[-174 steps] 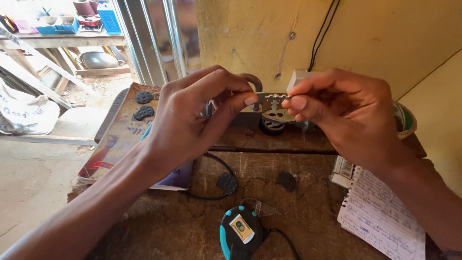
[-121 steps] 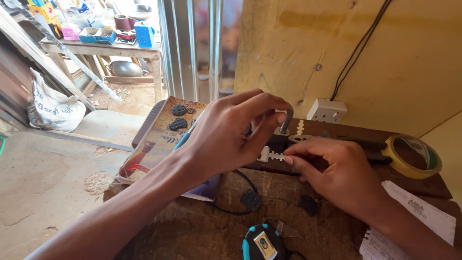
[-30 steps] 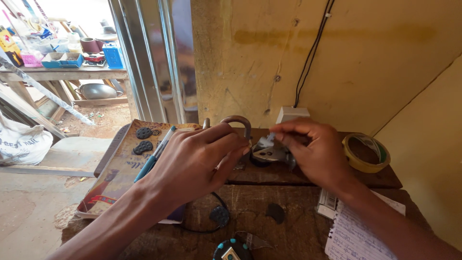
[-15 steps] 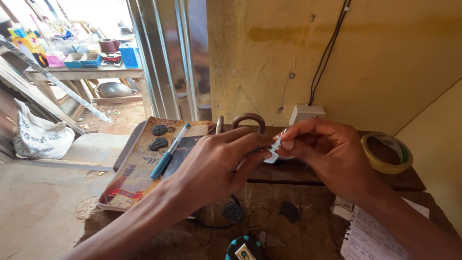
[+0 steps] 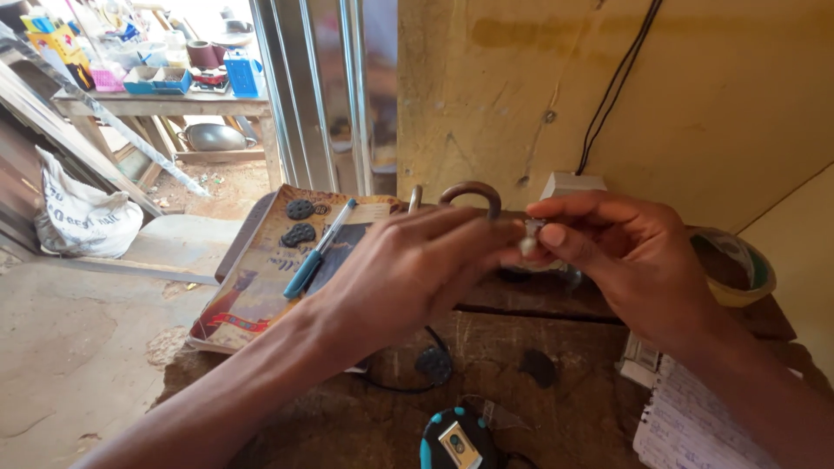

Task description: Testing multiple keys to find matches for various padlocks.

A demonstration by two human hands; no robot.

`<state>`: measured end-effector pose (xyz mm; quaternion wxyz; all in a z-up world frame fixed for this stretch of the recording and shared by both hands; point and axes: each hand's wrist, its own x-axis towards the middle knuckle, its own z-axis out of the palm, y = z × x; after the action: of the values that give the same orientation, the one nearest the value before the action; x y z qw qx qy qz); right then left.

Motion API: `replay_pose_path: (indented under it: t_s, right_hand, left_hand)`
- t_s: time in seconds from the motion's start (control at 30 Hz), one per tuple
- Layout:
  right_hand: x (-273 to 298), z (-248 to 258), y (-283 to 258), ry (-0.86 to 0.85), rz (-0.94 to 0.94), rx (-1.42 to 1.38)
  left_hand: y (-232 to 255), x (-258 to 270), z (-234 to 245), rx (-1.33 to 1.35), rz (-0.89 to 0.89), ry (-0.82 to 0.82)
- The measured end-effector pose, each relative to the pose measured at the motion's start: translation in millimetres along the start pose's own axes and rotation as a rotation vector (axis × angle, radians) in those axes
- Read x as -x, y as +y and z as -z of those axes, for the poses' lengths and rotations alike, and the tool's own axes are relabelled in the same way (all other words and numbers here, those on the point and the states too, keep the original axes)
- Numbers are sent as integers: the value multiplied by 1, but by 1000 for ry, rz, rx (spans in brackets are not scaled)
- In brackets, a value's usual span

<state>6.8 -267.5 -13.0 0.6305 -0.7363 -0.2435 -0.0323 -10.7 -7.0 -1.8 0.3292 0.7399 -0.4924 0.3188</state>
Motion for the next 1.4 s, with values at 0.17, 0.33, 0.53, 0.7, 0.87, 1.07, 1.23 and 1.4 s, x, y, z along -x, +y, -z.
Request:
replay_pose_path:
  t_s: [0.17,0.33,0.53,0.7,0.87,1.07,1.23,1.4]
  right_hand:
    - [1,0,-17,-54,35,204]
    - [-7,14,-29,-200,318,991]
    - [-9,16,-20,-397,106,1063]
    - [-9,16,-18,-394,133,1070]
    - [-9,13,-20,-405,98,1027]
    - [-9,12,-12,-342,202,1010]
    - [-10,11,-10,-302,239,1038]
    - [-10,8,-14,-307,197,1013]
  left_hand:
    - [-2,-5,5,-21,245,-63]
    - [-13,3,-2,46,201,89]
    - [-8,-1,1,-35,200,105]
    - [-8,-2,2,-53,212,109]
    - [-2,-5,4,-58,258,112]
    - [-3,-5,5,-55,276,112]
    - [-4,-5,5,-54,305,89]
    - [-1,-6,7,-71,267,118]
